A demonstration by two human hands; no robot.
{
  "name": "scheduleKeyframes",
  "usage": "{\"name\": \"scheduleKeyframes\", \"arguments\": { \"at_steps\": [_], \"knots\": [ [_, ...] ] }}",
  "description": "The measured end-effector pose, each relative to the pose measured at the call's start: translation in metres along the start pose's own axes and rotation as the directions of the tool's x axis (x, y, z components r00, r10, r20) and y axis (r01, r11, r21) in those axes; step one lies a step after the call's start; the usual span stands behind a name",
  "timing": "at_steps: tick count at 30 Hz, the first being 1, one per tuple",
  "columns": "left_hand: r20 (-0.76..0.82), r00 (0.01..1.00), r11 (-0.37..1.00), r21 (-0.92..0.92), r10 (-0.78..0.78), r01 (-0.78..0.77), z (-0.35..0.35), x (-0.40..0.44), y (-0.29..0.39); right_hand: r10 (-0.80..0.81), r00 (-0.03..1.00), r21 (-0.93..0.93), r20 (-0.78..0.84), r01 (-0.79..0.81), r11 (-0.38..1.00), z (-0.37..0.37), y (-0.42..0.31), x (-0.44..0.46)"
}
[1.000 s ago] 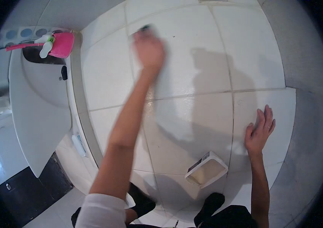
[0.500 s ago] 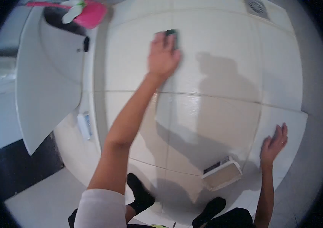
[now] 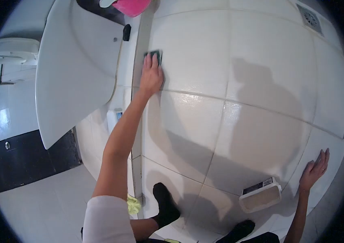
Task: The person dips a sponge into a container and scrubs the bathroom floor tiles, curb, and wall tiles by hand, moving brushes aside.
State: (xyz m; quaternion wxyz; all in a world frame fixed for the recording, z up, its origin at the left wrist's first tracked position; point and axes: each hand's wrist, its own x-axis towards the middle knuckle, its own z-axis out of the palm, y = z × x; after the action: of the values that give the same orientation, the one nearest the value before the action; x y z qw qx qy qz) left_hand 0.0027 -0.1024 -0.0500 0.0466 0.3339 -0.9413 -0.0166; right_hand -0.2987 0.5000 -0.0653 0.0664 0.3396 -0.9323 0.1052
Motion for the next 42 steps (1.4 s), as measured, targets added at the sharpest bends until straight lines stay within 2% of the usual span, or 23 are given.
{"name": "scheduleKeyframes", "arguments": {
  "at_steps": [3,5,6,8,12,13,14,16,17,19,21,23,24,25,26,27,28,29,32,35,39,41,42],
  "knots": [
    [-0.099,0.995,0.999,0.031,-0.011,0.014,0.014,0.036,0.007,-0.006,1.0,0.019,-0.016,0.006,1.0,0.002,0.002,-0.003],
    [-0.145,0.985,0.991,0.081,-0.095,0.108,0.012,0.035,0.021,0.001,1.0,0.002,-0.029,-0.001,1.0,0.003,0.004,-0.003],
    [-0.151,0.988,0.988,0.154,0.014,0.01,0.022,0.025,0.005,-0.003,0.999,0.002,-0.032,0.003,1.0,0.003,0.004,-0.002],
    [-0.044,0.998,0.994,0.096,-0.051,0.055,-0.012,-0.031,0.028,-0.025,0.998,0.017,-0.053,0.026,1.0,0.004,0.003,-0.005],
    [0.291,0.956,0.987,0.148,0.025,-0.071,-0.069,-0.142,0.039,-0.021,0.999,-0.01,-0.049,0.021,1.0,0.006,0.006,-0.004],
    [0.3,0.953,0.985,0.15,0.035,-0.083,-0.071,-0.147,0.034,-0.018,0.999,-0.028,-0.034,0.017,0.999,0.005,0.006,-0.005],
    [0.286,0.949,0.955,0.217,0.134,-0.2,-0.071,-0.149,0.026,-0.016,1.0,-0.044,-0.026,0.015,0.999,0.005,0.006,-0.005],
    [0.194,0.928,0.876,0.313,0.319,-0.367,-0.064,-0.133,0.022,-0.018,0.999,-0.024,-0.029,0.017,1.0,0.006,0.011,-0.005],
    [0.194,0.927,0.874,0.314,0.322,-0.37,-0.058,-0.114,0.022,-0.032,0.999,-0.009,-0.026,0.032,0.999,0.007,0.012,-0.005],
    [0.263,0.917,0.751,0.528,0.299,-0.396,-0.048,-0.069,0.021,-0.028,0.999,-0.007,-0.031,0.028,1.0,0.004,0.008,-0.005],
    [0.244,0.902,0.776,0.461,0.356,-0.431,-0.052,-0.017,0.03,-0.026,0.998,-0.014,-0.05,0.026,1.0,0.008,0.012,0.0],
    [0.161,0.881,0.673,0.589,0.444,-0.447,-0.053,0.02,0.034,0.051,0.999,-0.02,0.003,-0.051,0.998,0.031,0.023,0.012],
    [0.236,0.866,0.61,0.629,0.441,-0.482,-0.052,0.026,0.036,-0.024,0.999,-0.032,0.033,0.025,0.999,0.034,-0.008,0.052],
    [0.242,0.863,0.612,0.622,0.443,-0.489,-0.05,0.021,0.035,-0.086,0.99,0.062,0.115,0.08,0.995,0.024,-0.066,0.097],
    [0.256,0.879,0.598,0.653,0.403,-0.465,-0.049,0.018,0.032,-0.11,0.971,0.063,0.213,0.099,0.993,0.04,-0.104,0.124],
    [0.272,0.893,0.581,0.684,0.358,-0.441,-0.05,0.013,0.027,-0.078,0.976,-0.015,0.204,0.082,0.996,0.054,-0.147,0.142],
    [0.186,0.924,0.681,0.63,0.335,-0.374,-0.05,0.014,0.018,0.005,0.992,-0.1,0.125,0.007,0.995,0.071,-0.185,0.157],
    [0.186,0.919,0.675,0.632,0.346,-0.382,-0.049,0.02,0.011,0.087,0.996,-0.178,0.036,-0.079,0.981,0.082,-0.208,0.167],
    [0.334,0.903,0.827,0.399,0.271,-0.396,-0.048,0.028,-0.001,0.141,0.99,-0.194,-0.023,-0.143,0.971,0.089,-0.22,0.172],
    [0.374,0.916,0.866,0.398,0.147,-0.302,-0.057,0.052,0.015,0.134,0.99,-0.212,-0.052,-0.142,0.967,0.088,-0.223,0.173],
    [0.456,0.879,0.898,0.317,0.137,-0.304,-0.061,0.08,0.017,0.12,0.992,-0.234,-0.043,-0.127,0.964,0.088,-0.224,0.174],
    [0.489,0.839,0.808,0.378,0.239,-0.451,-0.074,0.087,0.015,0.132,0.99,-0.226,-0.045,-0.139,0.964,0.089,-0.224,0.174],
    [0.449,0.847,0.767,0.424,0.283,-0.482,-0.079,0.084,0.014,0.133,0.99,-0.229,-0.045,-0.14,0.963,0.09,-0.223,0.175]
  ]
}}
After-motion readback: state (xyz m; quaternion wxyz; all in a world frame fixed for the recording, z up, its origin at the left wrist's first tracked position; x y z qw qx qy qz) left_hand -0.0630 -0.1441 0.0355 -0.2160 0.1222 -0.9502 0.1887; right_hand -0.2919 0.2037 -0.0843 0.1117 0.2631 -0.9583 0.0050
